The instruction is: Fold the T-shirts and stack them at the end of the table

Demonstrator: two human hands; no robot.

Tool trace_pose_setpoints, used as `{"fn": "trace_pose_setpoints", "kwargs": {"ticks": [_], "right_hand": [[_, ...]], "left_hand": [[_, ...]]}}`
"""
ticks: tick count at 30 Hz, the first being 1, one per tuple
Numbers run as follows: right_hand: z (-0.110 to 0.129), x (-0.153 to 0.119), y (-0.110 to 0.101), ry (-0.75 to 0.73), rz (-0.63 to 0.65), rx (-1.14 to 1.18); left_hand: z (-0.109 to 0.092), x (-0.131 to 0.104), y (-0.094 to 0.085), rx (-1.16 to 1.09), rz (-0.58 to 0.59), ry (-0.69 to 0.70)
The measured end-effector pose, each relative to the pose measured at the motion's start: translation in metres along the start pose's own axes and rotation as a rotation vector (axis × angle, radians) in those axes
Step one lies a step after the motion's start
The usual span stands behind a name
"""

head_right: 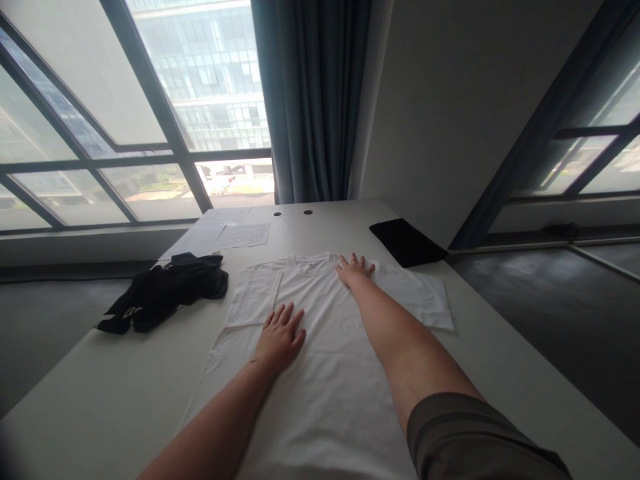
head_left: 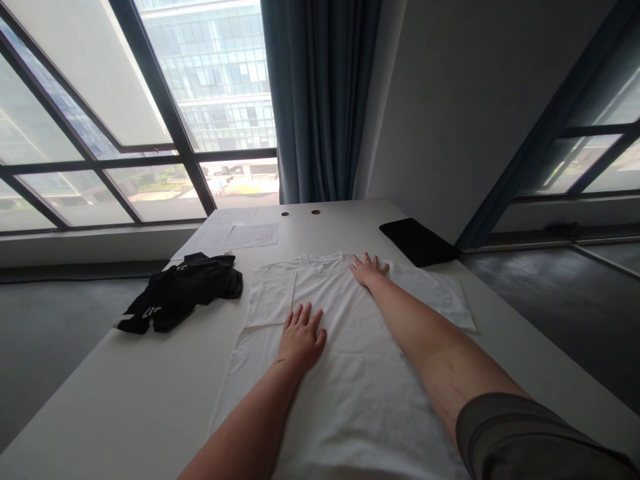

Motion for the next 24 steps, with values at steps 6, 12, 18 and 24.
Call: {"fn": "trace_pose_setpoints", "kwargs": {"ticks": [6, 12, 18, 24], "right_hand": [[0.005, 0.008, -0.002, 0.062, -0.013, 0.014], [0.019, -0.013, -0.006, -0.116, -0.219, -0.021], [0.025, -0.022, 0.001, -0.124, -0.230, 0.003], [0.021, -0.011, -0.002, -0.076, -0.204, 0.015]], "left_hand": [[-0.001, 0.001, -0.003, -0.011, 0.003, -0.006], [-0.002, 0.001, -0.005, 0.000, 0.020, -0.009], [-0.003, 0.001, -0.004, -0.005, 0.008, -0.007], [-0.002, 0.000, -0.003, -0.008, 0.008, -0.006]]}}
Point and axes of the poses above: each hand's wrist, its own x-axis towards the middle knuckle, its own y-axis out of the palm, z = x × y, the point moved 1 cm from there along x, towards the middle knuckle, and after that the axes turned 14 degrees about -z, right-handed, at the moved point
